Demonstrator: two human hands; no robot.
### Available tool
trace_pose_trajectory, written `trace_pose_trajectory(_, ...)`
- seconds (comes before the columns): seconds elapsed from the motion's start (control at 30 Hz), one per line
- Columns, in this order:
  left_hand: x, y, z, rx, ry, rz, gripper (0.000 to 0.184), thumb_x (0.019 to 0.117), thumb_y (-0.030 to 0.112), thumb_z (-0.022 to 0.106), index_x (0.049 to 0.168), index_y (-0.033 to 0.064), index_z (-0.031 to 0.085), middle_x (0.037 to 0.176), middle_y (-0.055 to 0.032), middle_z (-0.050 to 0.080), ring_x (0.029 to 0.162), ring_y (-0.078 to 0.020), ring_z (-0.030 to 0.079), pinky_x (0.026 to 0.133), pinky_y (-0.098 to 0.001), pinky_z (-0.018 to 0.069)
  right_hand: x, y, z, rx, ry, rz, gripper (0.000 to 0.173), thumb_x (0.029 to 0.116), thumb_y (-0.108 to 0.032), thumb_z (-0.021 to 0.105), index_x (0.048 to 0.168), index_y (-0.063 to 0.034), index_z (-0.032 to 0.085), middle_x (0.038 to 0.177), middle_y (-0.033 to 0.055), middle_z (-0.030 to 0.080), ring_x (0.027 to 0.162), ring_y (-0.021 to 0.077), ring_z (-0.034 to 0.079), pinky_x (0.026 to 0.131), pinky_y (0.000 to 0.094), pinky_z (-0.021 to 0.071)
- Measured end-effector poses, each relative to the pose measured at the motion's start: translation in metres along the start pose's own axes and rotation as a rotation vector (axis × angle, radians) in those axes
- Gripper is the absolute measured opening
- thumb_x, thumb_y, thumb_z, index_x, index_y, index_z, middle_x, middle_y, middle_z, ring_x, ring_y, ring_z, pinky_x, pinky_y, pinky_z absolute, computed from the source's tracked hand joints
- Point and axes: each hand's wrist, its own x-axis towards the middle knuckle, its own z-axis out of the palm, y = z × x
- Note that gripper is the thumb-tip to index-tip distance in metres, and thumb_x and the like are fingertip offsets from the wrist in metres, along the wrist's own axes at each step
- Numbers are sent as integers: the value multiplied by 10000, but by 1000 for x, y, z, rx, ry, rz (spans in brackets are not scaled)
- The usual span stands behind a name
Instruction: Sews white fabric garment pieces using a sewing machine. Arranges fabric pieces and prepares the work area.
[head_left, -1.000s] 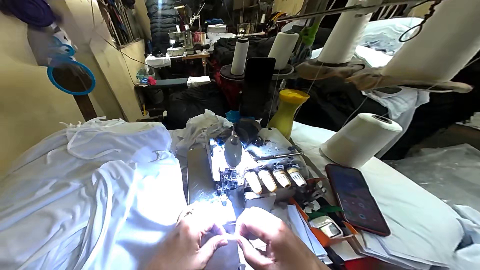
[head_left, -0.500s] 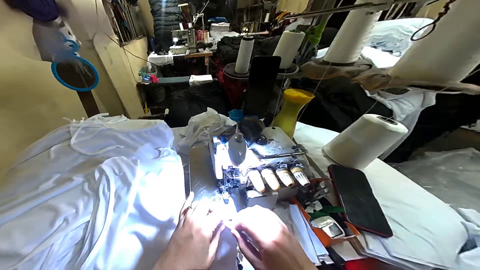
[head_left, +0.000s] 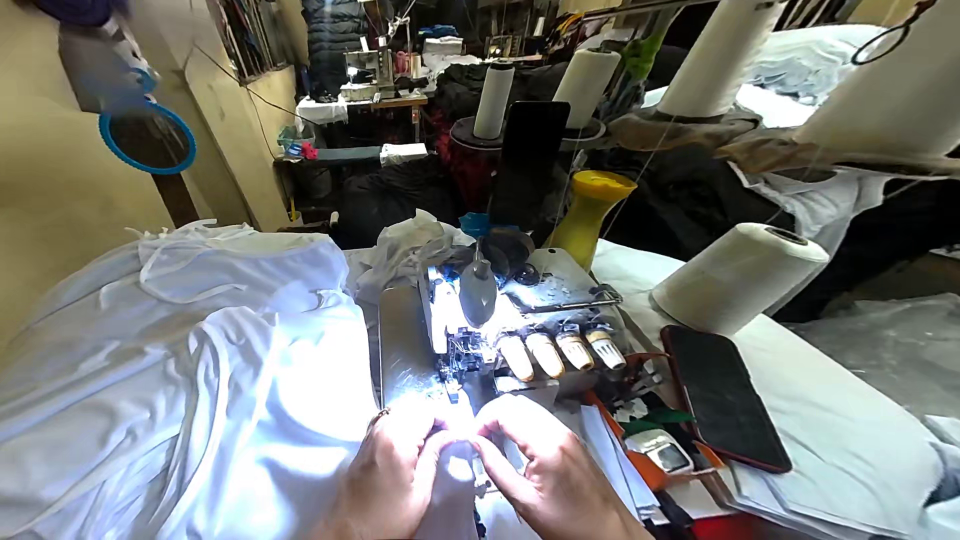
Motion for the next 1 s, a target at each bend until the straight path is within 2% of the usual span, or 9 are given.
trace_pose_trajectory(0.13,2,-2,3,6,28,0,177,986,239,649,979,91,746,927,-7,714,917,-98,668,859,-296,537,2,3,4,51,17,77,146,901,-237,663,849,-123,740,856,-4,708,851,67,664,759,207,543)
trace_pose_trajectory(0.27,4,-10,14,188,110,67,199,993,258,614,931,114,737,874,-11,708,868,-134,686,828,-338,555,3,3,10,53,44,134,116,872,-204,670,817,-110,708,797,-4,683,783,59,649,703,199,529)
trace_pose_trajectory(0.37,6,-17,20,215,118,50,204,996,259,604,931,125,744,888,-14,715,888,-157,696,829,-379,564,4,4,16,69,72,199,59,849,-171,687,871,-116,686,811,-23,674,767,38,648,699,196,547)
trace_pose_trajectory(0.43,6,-17,22,207,106,-18,181,975,251,622,935,135,755,914,-9,717,915,-158,695,849,-399,565,3,4,19,69,71,246,115,857,-184,718,929,-106,673,828,-13,689,780,63,676,718,235,576)
trace_pose_trajectory(0.53,9,-12,25,218,151,-74,114,909,191,641,937,137,737,893,11,705,861,-130,684,805,-364,560,2,5,21,98,66,298,132,862,-151,725,965,-87,672,849,1,696,791,82,682,732,261,584)
trace_pose_trajectory(0.63,13,-8,28,230,178,-101,99,869,175,621,910,131,700,852,10,681,810,-139,672,735,-377,546,2,6,24,83,93,299,89,864,-79,681,952,-72,676,852,20,695,803,111,684,735,291,583)
trace_pose_trajectory(0.73,22,-9,35,254,229,-141,50,835,174,632,861,151,667,802,30,649,760,-123,650,692,-363,523,5,6,31,-58,167,254,69,844,-77,639,893,-91,686,824,22,692,780,137,687,706,306,582)
trace_pose_trajectory(0.87,34,-17,39,251,255,-173,55,804,152,624,852,167,646,802,47,642,758,-105,639,696,-356,524,15,9,41,-228,238,257,69,822,-124,634,852,-142,694,818,15,687,753,154,695,632,345,582)
trace_pose_trajectory(1.0,32,-13,40,383,322,-132,61,836,193,629,862,177,682,860,32,667,855,-151,663,772,-392,520,12,14,45,-239,285,205,82,859,-138,628,858,-134,709,833,13,700,801,143,697,716,309,584)
